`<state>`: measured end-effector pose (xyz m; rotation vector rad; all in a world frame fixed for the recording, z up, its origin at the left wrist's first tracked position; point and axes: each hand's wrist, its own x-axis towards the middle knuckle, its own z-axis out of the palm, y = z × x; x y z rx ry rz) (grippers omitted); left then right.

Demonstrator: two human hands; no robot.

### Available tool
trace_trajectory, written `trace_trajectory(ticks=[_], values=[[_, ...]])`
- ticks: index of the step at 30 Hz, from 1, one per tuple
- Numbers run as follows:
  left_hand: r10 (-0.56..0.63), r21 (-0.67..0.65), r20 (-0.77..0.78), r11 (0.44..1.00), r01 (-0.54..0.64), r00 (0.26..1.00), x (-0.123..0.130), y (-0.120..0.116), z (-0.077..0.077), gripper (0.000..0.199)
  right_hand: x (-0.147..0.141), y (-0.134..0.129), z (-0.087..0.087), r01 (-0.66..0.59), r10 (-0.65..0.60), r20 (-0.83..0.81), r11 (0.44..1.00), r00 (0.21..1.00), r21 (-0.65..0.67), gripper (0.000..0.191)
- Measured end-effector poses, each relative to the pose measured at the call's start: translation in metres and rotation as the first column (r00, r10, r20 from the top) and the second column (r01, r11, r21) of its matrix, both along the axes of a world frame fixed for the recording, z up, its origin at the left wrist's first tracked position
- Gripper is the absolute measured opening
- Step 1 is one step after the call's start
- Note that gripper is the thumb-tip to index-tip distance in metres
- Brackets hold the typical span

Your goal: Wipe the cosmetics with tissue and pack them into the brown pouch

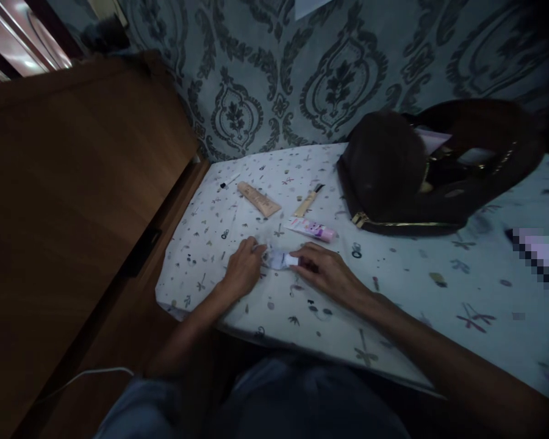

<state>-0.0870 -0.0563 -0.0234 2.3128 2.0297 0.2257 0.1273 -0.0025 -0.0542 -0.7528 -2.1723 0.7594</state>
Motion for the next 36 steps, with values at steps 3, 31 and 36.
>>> trace_trajectory(ticks=[3, 31, 36], values=[[0.1, 0.029, -0.041, 0.995, -0.099, 0.994, -0.02, 0.0, 0.001, 0.034, 0.001, 0.001, 0.0, 0.001, -0.001, 0.013, 1.0, 1.0, -0.003, 0.018], [-0.01, -0.027, -0.302, 1.0, 0.002, 0.953, -0.045, -0.025, 0.008, 0.039, -0.002, 0.003, 0.001, 0.004, -0.041, -0.073, 0.894, 0.997, -0.447, 0.031], [-0.036, 0.081, -0.071, 0.996, 0.042, 0.997, -0.064, -0.022, 0.017, 0.027, 0.003, 0.008, 0.006, 0.021, -0.076, -0.11, 0.903, 0.991, -0.429, 0.033]])
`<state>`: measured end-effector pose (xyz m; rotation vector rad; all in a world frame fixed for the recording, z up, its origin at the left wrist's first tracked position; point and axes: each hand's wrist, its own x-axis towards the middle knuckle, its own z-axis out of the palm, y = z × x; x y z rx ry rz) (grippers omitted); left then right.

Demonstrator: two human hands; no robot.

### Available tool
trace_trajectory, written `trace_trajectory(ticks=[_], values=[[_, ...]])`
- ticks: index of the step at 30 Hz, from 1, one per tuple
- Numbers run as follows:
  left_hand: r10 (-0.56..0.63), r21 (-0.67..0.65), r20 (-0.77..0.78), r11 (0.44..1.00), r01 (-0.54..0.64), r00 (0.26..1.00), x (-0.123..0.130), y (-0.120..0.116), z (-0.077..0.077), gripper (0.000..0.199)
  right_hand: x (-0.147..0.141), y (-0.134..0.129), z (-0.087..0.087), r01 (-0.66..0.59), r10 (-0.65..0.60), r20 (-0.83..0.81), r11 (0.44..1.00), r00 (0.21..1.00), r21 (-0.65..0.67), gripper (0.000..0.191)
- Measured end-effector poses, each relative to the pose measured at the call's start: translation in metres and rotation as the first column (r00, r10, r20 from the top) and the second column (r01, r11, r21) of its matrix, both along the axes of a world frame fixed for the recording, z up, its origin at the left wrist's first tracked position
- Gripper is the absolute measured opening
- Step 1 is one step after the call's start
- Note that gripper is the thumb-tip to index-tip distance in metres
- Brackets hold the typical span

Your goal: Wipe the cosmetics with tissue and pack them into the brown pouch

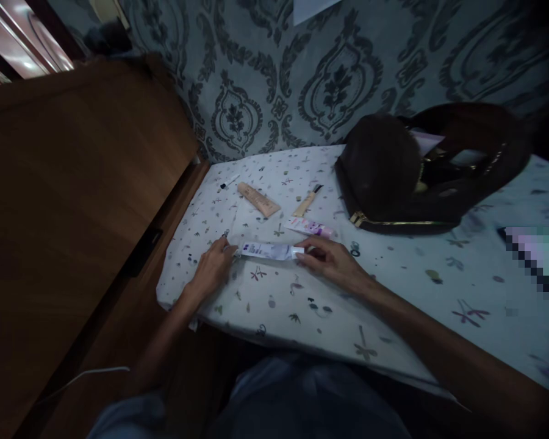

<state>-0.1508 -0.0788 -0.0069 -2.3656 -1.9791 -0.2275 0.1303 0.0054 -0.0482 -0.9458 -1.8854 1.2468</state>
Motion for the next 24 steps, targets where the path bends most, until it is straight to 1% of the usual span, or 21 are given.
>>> trace_trajectory(ticks=[3, 5, 6, 8, 10, 12, 13, 14, 15, 17, 18, 19, 21, 22, 24], values=[[-0.037, 0.095, 0.211, 0.995, 0.017, 0.977, 0.004, 0.004, 0.013, 0.023, 0.003, 0.003, 0.006, 0.041, -0.039, -0.033, 0.997, 0.999, 0.062, 0.033], [-0.058, 0.16, 0.313, 0.987, 0.008, 0.948, 0.012, 0.008, 0.024, 0.024, 0.005, 0.005, 0.008, 0.078, -0.071, -0.083, 0.993, 0.994, 0.091, 0.032], [-0.061, 0.186, 0.336, 0.983, -0.003, 0.94, 0.016, 0.009, 0.03, 0.024, 0.006, 0.007, 0.009, 0.094, -0.084, -0.118, 0.992, 0.989, 0.088, 0.033], [-0.038, 0.215, 0.32, 0.976, -0.034, 0.947, 0.022, 0.013, 0.042, 0.024, 0.007, 0.009, 0.008, 0.122, -0.109, -0.199, 0.991, 0.974, 0.054, 0.034], [0.022, 0.231, 0.266, 0.969, -0.086, 0.964, 0.023, 0.016, 0.056, 0.022, 0.008, 0.011, 0.008, 0.164, -0.148, -0.261, 0.986, 0.954, 0.041, 0.035], [0.063, 0.248, 0.264, 0.96, -0.131, 0.962, 0.022, 0.019, 0.069, 0.019, 0.008, 0.011, 0.01, 0.211, -0.186, -0.277, 0.976, 0.943, 0.062, 0.034], [0.05, 0.249, 0.303, 0.96, -0.13, 0.952, 0.023, 0.021, 0.074, 0.018, 0.008, 0.01, 0.011, 0.225, -0.198, -0.275, 0.972, 0.941, 0.07, 0.033], [0.008, 0.238, 0.366, 0.966, -0.103, 0.931, 0.026, 0.024, 0.077, 0.018, 0.008, 0.008, 0.013, 0.227, -0.2, -0.276, 0.972, 0.94, 0.067, 0.033], [-0.054, 0.215, 0.443, 0.975, -0.048, 0.895, 0.03, 0.026, 0.078, 0.018, 0.007, 0.007, 0.014, 0.218, -0.195, -0.285, 0.975, 0.938, 0.05, 0.033], [-0.182, 0.15, 0.591, 0.982, 0.114, 0.786, 0.047, 0.029, 0.073, 0.021, 0.005, 0.003, 0.015, 0.173, -0.167, -0.332, 0.985, 0.928, -0.014, 0.036], [-0.225, 0.116, 0.645, 0.974, 0.197, 0.73, 0.058, 0.031, 0.067, 0.023, 0.003, 0.002, 0.015, 0.143, -0.151, -0.366, 0.989, 0.918, -0.049, 0.038], [-0.25, 0.085, 0.678, 0.961, 0.263, 0.691, 0.07, 0.031, 0.059, 0.027, 0.002, 0.001, 0.013, 0.114, -0.138, -0.402, 0.99, 0.905, -0.083, 0.042], [-0.259, 0.04, 0.679, 0.947, 0.318, 0.687, 0.092, 0.032, 0.04, 0.041, 0.0, 0.001, 0.01, 0.077, -0.139, -0.466, 0.986, 0.874, -0.15, 0.047], [-0.255, 0.03, 0.67, 0.948, 0.318, 0.698, 0.101, 0.033, 0.032, 0.047, -0.001, 0.001, 0.008, 0.07, -0.154, -0.492, 0.98, 0.857, -0.184, 0.048], [-0.227, 0.015, 0.656, 0.958, 0.288, 0.72, 0.11, 0.037, 0.021, 0.051, -0.002, 0.0, 0.006, 0.064, -0.194, -0.533, 0.966, 0.824, -0.252, 0.045]])
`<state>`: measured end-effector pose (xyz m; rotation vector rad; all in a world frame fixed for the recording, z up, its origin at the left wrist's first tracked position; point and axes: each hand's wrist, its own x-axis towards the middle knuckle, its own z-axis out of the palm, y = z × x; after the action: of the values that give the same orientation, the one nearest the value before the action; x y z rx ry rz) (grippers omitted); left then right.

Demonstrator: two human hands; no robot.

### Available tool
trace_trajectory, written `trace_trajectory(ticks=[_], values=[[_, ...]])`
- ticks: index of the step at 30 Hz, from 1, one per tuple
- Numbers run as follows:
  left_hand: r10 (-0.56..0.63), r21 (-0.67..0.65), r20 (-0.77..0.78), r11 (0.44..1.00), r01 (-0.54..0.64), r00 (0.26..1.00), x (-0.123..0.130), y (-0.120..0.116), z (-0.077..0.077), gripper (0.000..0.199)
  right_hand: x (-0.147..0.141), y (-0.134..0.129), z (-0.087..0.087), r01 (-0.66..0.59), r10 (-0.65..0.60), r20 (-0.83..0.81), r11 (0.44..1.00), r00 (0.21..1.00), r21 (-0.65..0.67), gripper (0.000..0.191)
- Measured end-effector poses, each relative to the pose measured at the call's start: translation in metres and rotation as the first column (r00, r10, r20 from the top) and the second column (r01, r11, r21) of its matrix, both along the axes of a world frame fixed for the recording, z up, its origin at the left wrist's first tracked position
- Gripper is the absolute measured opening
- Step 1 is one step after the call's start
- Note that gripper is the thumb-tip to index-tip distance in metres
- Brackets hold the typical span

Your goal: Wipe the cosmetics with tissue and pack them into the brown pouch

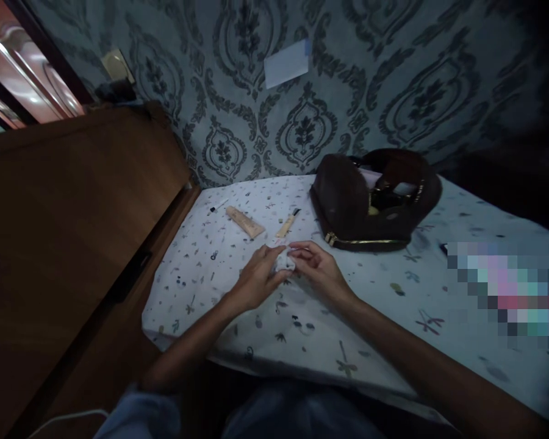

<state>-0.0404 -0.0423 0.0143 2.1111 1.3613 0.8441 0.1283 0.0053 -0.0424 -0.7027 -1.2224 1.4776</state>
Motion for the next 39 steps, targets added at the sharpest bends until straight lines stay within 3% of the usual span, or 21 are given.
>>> trace_trajectory(ticks=[5, 8, 11, 15, 19, 22, 27, 33, 39], values=[[0.022, -0.074, 0.09, 0.997, -0.016, 0.996, -0.004, 0.018, 0.002, 0.031, -0.002, -0.006, 0.002, -0.065, 0.058, -0.091, 0.996, 0.994, -0.069, 0.042], [0.104, -0.067, 0.093, 0.993, -0.098, 0.99, -0.004, 0.026, 0.006, 0.021, -0.004, -0.008, 0.002, -0.071, 0.066, -0.08, 0.995, 0.995, -0.065, 0.043], [0.21, -0.008, 0.072, 0.978, -0.21, 0.975, 0.002, 0.03, 0.008, 0.022, -0.008, -0.01, -0.001, -0.057, 0.057, -0.015, 0.998, 0.998, -0.029, 0.052], [0.23, 0.082, 0.03, 0.969, -0.231, 0.973, 0.016, 0.033, 0.013, 0.023, -0.01, -0.013, -0.002, -0.13, 0.121, 0.087, 0.986, 0.989, 0.104, 0.057], [0.231, 0.125, 0.003, 0.965, -0.23, 0.973, 0.028, 0.04, 0.015, 0.028, -0.007, -0.011, 0.002, -0.053, 0.044, 0.103, 0.995, 0.994, 0.082, 0.056], [0.217, 0.113, 0.025, 0.969, -0.219, 0.976, 0.035, 0.046, 0.015, 0.031, -0.005, -0.012, 0.008, -0.062, 0.062, 0.015, 0.997, 0.998, 0.04, 0.059], [0.185, 0.08, 0.129, 0.977, -0.196, 0.974, 0.043, 0.054, 0.012, 0.039, -0.001, -0.015, 0.02, -0.181, 0.168, -0.156, 0.98, 0.973, -0.079, 0.07], [0.166, 0.032, 0.334, 0.982, -0.187, 0.928, 0.056, 0.06, 0.014, 0.043, 0.014, -0.012, 0.024, -0.138, 0.092, -0.188, 0.958, 0.978, -0.253, 0.073], [0.24, -0.134, 0.5, 0.971, -0.2, 0.832, 0.072, 0.068, 0.018, 0.053, 0.059, -0.005, 0.032, -0.192, 0.171, -0.122, 0.963, 0.978, -0.19, 0.056]])
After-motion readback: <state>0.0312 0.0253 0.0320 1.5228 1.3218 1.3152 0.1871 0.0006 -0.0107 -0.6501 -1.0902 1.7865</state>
